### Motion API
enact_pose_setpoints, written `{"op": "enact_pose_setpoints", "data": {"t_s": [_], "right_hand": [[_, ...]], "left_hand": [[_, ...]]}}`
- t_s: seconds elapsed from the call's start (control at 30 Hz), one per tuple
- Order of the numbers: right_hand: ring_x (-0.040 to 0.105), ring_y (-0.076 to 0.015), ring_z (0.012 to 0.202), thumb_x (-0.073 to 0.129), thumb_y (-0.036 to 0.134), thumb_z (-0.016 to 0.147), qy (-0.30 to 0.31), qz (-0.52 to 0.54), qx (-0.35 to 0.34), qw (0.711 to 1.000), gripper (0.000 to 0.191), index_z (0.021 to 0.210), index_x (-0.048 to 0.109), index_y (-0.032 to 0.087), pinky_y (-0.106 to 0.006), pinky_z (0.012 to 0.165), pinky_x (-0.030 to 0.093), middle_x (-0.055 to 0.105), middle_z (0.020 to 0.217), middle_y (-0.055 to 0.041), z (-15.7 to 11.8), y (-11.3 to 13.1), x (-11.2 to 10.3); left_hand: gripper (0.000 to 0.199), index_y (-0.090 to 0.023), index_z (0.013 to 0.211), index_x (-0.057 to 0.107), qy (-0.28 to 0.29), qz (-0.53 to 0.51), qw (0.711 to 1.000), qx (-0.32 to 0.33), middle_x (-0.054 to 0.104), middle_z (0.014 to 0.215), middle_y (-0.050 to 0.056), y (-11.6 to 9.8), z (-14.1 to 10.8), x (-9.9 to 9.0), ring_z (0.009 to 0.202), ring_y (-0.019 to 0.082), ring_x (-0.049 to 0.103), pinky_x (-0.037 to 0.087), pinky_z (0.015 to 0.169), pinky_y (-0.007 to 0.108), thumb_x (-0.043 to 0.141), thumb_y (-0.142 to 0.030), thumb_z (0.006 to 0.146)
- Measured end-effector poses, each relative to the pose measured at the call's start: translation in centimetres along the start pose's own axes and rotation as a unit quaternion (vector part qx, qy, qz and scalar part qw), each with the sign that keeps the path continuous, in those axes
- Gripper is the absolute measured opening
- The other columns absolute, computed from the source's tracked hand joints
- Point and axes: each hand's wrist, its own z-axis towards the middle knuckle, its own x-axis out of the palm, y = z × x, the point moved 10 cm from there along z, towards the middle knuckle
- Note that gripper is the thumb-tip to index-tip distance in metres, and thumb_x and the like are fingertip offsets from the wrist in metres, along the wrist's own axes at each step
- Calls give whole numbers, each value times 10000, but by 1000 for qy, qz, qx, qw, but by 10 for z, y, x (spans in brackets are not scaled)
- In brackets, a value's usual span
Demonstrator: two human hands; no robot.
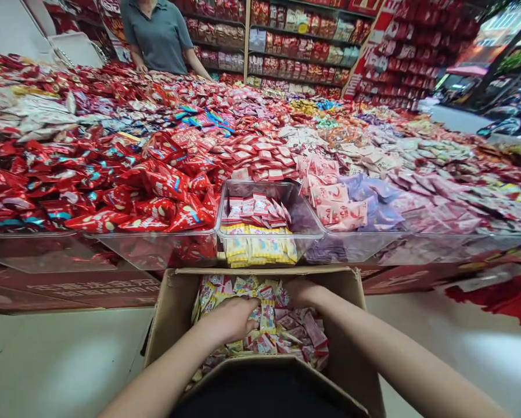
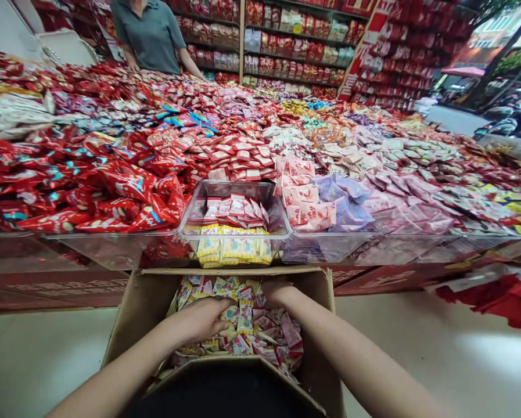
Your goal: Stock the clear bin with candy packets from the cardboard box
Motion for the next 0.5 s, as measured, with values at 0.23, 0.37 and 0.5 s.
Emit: {"op": "enact_pose_setpoints", "data": {"t_s": [0.23,0.37,0.5], "right_hand": [[577,-261,937,658,114,529,-1,-45,-48,998,535,1054,559,155,-296,726,447,602,1059,-140,0,29,30],[599,-259,885,540,78,600,-49,-46,-68,995,387,972,585,172,-287,670,442,643,956,-122,-6,41,21],[607,-258,795,478,105,643,-137,-9,-79,987,275,891,589,150,-289,620,419,651,866,-134,-26,47,-10]], "left_hand": [[319,-183,935,640,51,34,998,-5,675,839,112,10,0,12,815,298,616,441,701,349,606,-223,621],[347,-211,1007,616,49,35,998,16,667,911,109,2,-1,9,877,293,602,441,746,354,568,-264,667],[384,-230,1083,571,16,-2,999,30,646,1004,100,0,-1,0,942,275,579,427,797,340,544,-269,702]]}}
